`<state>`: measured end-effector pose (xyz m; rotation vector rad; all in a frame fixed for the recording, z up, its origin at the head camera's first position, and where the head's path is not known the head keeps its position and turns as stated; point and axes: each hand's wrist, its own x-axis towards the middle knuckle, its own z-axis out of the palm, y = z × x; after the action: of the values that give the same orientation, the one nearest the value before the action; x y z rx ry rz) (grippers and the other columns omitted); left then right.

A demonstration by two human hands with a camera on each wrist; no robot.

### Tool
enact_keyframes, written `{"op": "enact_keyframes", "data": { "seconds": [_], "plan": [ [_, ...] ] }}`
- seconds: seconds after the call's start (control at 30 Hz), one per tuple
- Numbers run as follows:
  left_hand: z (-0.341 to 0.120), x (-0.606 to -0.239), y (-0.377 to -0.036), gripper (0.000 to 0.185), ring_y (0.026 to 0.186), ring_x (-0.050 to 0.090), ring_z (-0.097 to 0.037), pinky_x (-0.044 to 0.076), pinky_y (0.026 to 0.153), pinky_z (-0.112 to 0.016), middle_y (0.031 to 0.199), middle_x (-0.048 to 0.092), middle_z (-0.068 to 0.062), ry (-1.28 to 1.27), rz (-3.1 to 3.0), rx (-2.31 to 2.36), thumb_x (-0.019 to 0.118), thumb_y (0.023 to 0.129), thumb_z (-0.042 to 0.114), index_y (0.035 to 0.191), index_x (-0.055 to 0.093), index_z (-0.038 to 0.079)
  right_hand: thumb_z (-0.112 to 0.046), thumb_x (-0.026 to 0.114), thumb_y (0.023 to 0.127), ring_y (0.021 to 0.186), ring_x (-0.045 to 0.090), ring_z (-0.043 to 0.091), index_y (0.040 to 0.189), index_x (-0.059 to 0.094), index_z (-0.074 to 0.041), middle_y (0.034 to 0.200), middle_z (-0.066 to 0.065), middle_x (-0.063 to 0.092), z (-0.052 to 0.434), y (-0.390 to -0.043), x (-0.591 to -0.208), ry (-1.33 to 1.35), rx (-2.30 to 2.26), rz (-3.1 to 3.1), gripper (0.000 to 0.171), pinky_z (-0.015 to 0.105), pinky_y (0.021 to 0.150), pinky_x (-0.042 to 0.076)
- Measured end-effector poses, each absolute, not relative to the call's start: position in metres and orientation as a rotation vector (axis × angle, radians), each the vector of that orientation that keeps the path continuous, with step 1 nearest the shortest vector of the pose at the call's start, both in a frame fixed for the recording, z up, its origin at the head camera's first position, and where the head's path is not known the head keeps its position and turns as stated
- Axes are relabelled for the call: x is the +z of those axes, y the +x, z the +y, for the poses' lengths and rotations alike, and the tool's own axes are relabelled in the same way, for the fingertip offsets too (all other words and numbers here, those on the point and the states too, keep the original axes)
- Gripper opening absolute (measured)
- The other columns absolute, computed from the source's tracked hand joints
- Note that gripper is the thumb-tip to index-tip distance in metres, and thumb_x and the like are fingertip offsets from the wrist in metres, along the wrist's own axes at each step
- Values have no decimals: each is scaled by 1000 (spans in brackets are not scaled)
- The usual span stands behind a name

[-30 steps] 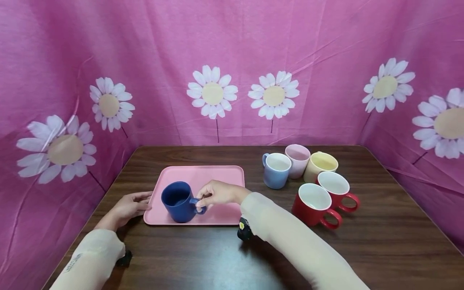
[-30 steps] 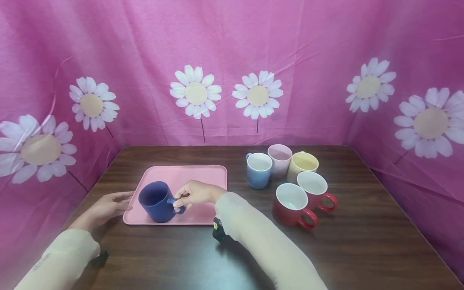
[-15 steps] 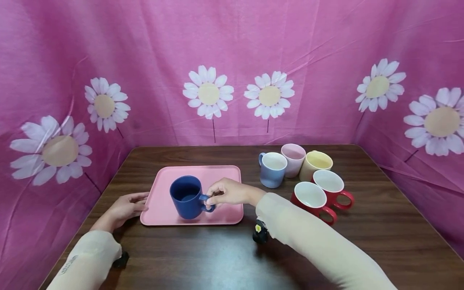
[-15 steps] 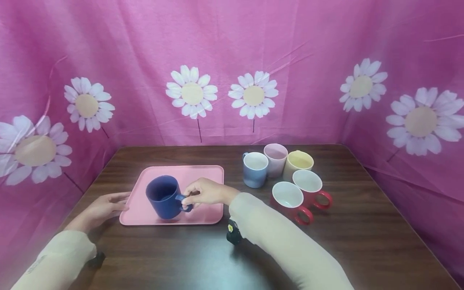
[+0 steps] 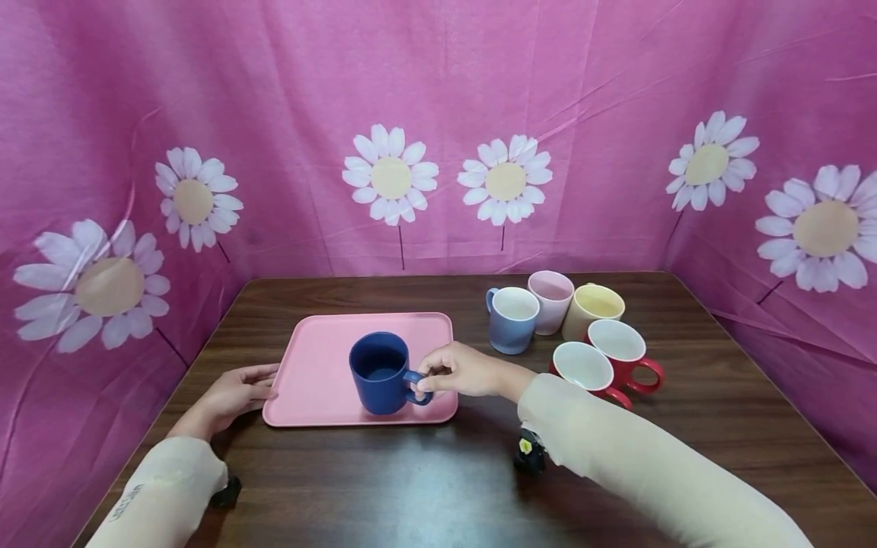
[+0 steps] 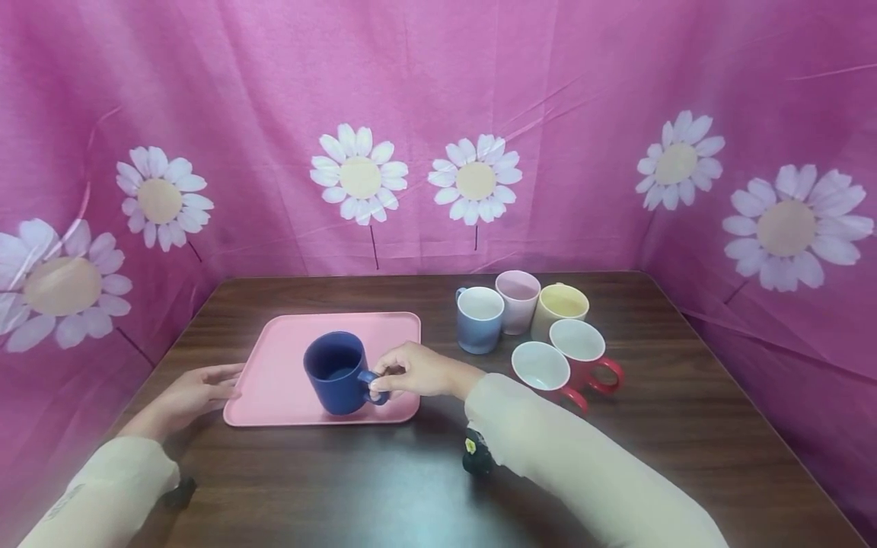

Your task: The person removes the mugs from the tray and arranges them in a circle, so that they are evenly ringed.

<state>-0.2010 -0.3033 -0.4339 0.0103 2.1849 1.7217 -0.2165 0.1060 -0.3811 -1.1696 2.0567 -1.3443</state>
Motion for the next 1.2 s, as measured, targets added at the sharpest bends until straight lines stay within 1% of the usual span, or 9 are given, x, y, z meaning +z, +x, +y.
{"op": "enact_keyframes", "data": {
  "seconds": [0.1,0.23,0.33,0.47,0.73,0.87,0.97,1.07,1.2],
  "plan": [
    [-303,-434,-201,65,94,59,-3,52,81,-28,138,38,-34,9,2183,1725,59,88,-6,141,23,-18,-7,64,91,80,62,10,92,71,-2,84,-1,71,116,-212,-382,-1156,-1339,2088,9,28,74,52],
    [-302,-433,-201,66,94,59,-2,52,81,-28,137,40,-33,8,2177,1730,59,87,-6,140,22,-19,-6,63,92,80,63,12,95,69,2,85,3,71,130,-206,-385,-1091,-1380,2081,11,36,74,56],
    [-302,-432,-201,66,94,59,-2,52,81,-28,137,41,-33,10,2174,1734,59,87,-7,140,22,-19,-4,61,92,82,65,15,97,67,6,87,9,70,140,-202,-387,-1029,-1434,2049,13,44,74,55],
    [-302,-431,-200,66,94,58,-1,52,81,-28,137,40,-34,11,2175,1730,59,87,-7,140,22,-19,-4,60,93,84,64,18,98,65,10,88,12,69,151,-197,-389,-974,-1485,2033,15,43,76,55],
    [-302,-432,-200,67,94,58,-1,52,80,-27,136,43,-31,6,2181,1722,60,86,-6,140,22,-19,-12,62,93,87,65,20,101,65,8,92,10,69,173,-186,-385,-838,-1516,2094,22,39,78,55],
    [-304,-435,-203,67,95,57,0,52,81,-27,137,41,-32,13,2183,1726,60,87,-6,141,22,-19,-11,61,94,88,64,20,102,64,10,93,12,69,183,-181,-385,-799,-1542,2113,22,39,78,54],
    [-305,-437,-203,67,96,57,0,52,82,-28,139,38,-33,16,2185,1725,60,87,-5,141,22,-18,-9,60,94,88,64,20,102,64,11,93,14,68,190,-178,-386,-781,-1568,2121,22,41,78,54],
    [-306,-437,-204,67,96,57,0,52,82,-28,139,37,-34,13,2190,1720,60,88,-5,141,22,-18,-10,61,94,87,64,21,102,64,9,93,13,68,196,-174,-386,-760,-1565,2170,22,41,78,54],
    [-305,-437,-204,67,96,57,0,52,81,-28,138,39,-33,4,2187,1720,61,87,-5,141,22,-18,-12,62,93,85,63,22,101,65,7,92,12,68,203,-167,-388,-704,-1568,2240,21,41,78,54]
  ]
}}
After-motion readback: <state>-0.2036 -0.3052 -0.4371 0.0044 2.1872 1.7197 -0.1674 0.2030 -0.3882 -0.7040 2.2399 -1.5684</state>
